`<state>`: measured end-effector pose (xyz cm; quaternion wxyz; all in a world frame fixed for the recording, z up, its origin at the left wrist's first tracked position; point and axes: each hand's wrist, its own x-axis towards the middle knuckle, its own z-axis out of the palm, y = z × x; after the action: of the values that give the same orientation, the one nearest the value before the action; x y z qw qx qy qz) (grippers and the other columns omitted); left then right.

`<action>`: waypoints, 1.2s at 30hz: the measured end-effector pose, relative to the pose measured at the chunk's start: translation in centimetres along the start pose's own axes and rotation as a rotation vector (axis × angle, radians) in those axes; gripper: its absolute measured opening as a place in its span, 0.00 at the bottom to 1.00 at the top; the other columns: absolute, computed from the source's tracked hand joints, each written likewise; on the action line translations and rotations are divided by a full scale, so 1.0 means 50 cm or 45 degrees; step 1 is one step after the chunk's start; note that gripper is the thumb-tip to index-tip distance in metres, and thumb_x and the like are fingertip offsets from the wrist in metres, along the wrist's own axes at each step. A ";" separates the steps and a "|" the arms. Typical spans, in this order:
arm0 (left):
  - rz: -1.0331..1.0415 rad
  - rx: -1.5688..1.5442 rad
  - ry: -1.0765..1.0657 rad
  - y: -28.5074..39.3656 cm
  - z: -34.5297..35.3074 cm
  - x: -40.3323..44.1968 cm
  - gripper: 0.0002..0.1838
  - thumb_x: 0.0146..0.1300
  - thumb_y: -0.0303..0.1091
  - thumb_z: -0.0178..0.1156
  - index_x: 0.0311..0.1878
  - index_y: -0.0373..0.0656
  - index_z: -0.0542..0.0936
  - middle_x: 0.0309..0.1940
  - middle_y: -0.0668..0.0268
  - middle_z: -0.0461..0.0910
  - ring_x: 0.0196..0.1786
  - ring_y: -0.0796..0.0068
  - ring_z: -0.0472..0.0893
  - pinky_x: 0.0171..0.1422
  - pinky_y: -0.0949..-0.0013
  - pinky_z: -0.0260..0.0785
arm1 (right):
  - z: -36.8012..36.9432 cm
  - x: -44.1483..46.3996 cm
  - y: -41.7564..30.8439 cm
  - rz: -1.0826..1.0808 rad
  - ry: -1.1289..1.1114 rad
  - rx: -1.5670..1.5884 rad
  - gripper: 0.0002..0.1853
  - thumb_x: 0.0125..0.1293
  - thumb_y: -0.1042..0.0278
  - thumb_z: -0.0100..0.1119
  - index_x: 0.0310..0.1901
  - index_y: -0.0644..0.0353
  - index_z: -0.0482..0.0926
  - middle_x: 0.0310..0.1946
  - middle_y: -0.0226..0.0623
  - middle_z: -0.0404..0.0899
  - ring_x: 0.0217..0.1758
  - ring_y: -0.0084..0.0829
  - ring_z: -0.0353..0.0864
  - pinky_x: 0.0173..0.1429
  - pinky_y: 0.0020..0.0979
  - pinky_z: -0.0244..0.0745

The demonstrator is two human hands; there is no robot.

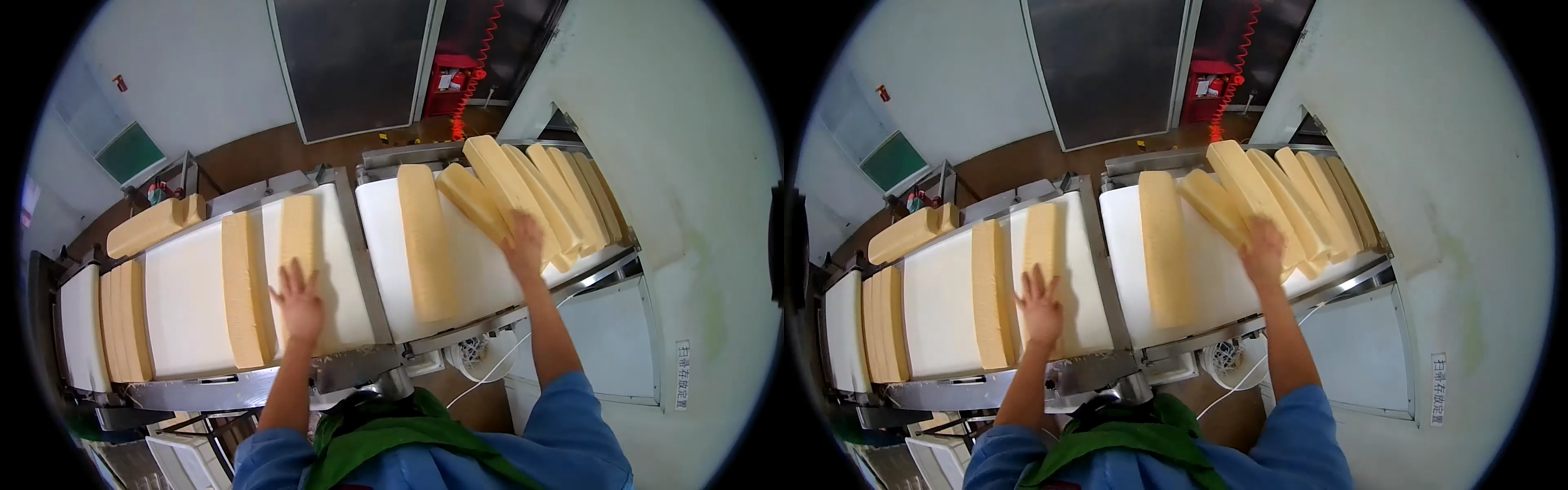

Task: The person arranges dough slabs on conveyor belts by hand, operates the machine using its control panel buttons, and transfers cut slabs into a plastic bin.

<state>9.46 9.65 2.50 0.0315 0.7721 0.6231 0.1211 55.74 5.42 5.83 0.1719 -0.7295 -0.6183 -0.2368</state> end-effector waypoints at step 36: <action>0.025 0.018 0.062 -0.297 -0.127 -0.225 0.28 0.56 0.45 0.52 0.62 0.55 0.69 0.66 0.59 0.61 0.70 0.56 0.55 0.68 0.30 0.38 | 0.064 -0.160 -0.927 0.375 -1.088 1.850 0.42 0.61 0.58 0.61 0.71 0.60 0.48 0.60 0.46 0.68 0.59 0.37 0.72 0.61 0.34 0.67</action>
<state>-8.35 1.35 4.04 0.0096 0.7753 0.6168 0.1356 9.61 8.76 -3.24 0.3779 -0.5379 -0.5273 0.5384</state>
